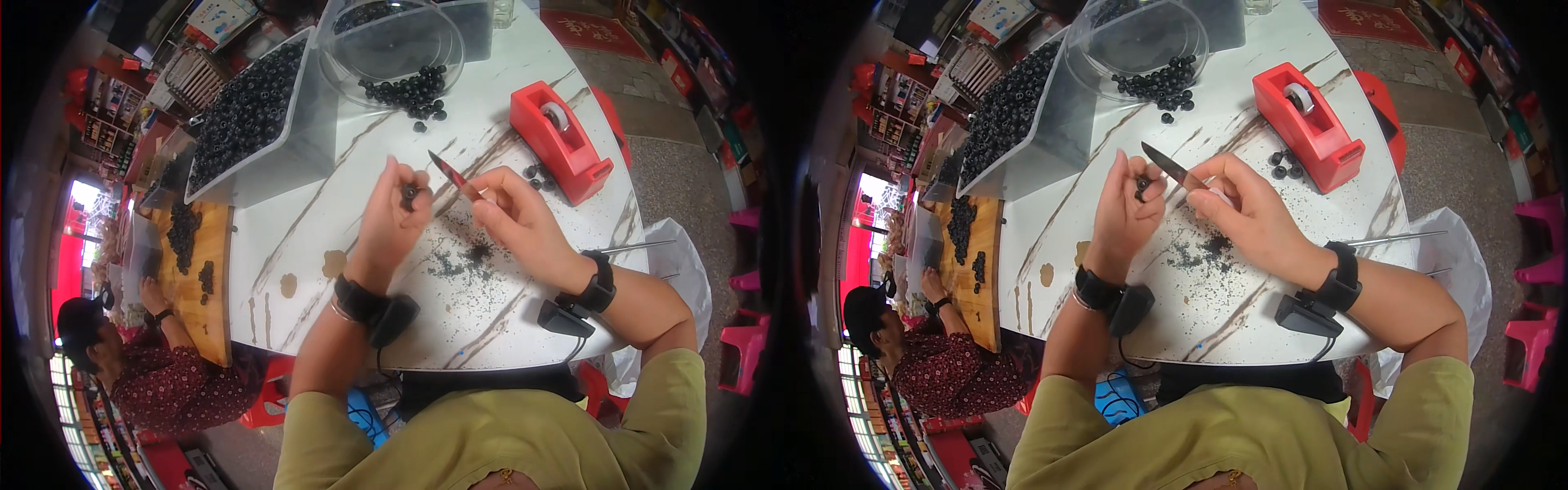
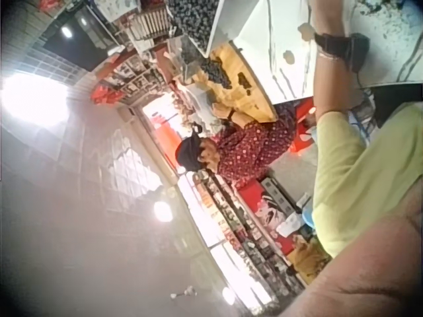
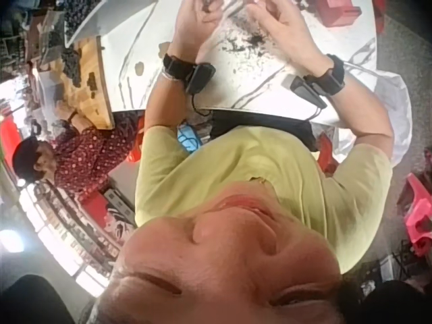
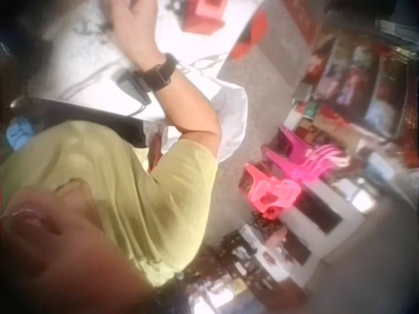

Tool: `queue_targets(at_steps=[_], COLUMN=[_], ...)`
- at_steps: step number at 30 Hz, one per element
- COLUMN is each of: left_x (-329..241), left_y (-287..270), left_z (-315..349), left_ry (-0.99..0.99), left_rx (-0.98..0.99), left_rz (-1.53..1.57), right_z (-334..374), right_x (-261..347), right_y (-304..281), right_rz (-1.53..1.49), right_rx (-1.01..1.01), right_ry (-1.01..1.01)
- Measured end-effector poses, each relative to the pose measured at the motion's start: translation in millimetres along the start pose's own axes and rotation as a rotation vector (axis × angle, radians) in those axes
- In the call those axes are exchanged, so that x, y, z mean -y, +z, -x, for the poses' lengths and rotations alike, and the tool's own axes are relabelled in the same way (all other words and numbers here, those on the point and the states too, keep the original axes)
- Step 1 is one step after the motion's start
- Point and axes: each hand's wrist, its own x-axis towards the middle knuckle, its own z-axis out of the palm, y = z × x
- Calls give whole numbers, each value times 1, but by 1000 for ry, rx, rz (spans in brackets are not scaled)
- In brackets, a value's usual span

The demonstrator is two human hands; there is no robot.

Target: The person is using a small pointed tool to trim or clean individual black beads at a workstation.

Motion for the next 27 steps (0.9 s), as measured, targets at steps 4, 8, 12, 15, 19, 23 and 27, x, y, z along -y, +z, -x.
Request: queue_targets(at_steps=[4,8,12,15,19,23,27], left_x=[-25,-46,-40,-34,-30,-30,-21], left_y=[10,-10,-4,-3,-10,5,13], left_z=[-44,-94,-107,-101,-87,-51,-21], left_ry=[57,393,229,239,323,136,170], left_rx=[-58,-173,-327,-250,-80,21,92], left_rz=[-733,-1635,-1882,-2058,-1711,-601,-233], right_z=[2,-1,-1,-1,-1,-1,0], right_x=[1,2,3,2,2,1,0], right_y=[-6,0,-2,-3,-2,-4,-2], right_rz=[24,53,68,45,36,12,10], right_rx=[-4,-4,-2,8,6,0,3], right_ry=[13,-3,3,-8,-29,-33,-10])
